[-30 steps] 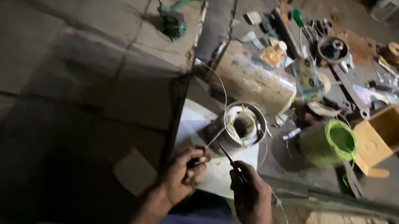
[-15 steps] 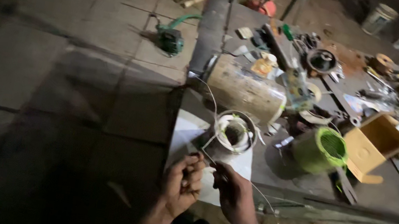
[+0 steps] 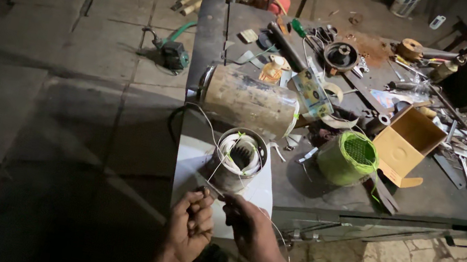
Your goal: The person uses a screwdriver to manipulate a white wire inside a cylindrical metal component on a workbench. They repeatedly insert and adjust the wire within the component's interior while holding it steady with the other hand.
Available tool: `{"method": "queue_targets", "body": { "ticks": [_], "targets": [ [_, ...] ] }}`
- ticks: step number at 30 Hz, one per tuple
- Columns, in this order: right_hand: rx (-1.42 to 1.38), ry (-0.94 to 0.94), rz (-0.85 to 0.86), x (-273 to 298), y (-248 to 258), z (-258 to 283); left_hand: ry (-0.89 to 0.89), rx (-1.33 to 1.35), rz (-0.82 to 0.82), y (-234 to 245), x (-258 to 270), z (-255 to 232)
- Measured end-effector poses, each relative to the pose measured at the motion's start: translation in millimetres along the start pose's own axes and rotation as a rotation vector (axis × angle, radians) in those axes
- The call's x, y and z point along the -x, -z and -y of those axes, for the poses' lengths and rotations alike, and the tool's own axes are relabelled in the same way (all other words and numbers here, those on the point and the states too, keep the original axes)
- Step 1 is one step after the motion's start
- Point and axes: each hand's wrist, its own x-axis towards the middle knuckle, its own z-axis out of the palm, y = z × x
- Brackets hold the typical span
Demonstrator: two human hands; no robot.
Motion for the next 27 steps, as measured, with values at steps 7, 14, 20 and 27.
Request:
{"method": "queue_targets", "body": {
  "ticks": [7,14,20,27],
  "targets": [
    [-0.039,-0.122,0.048,0.3,-6.7,2.2,-0.058,-0.07,-0.093,8.3,-1.9,-3.8],
    [-0.016,-0.161,0.056,-1.9,-13.1,11.7,-0.03,-0.117,-0.066,14.6,-4.7,-13.1],
    [0.017,-0.122,0.046,-1.3,-16.3,11.5,-0.018,-0.121,-0.122,20.0,-6.5,-14.5],
    [-0.002,-0.09,0.041,-2.6,-23.2,9.9,-0.05,-0.197,-0.168,25.1,-4.9,-18.8]
  ]
}}
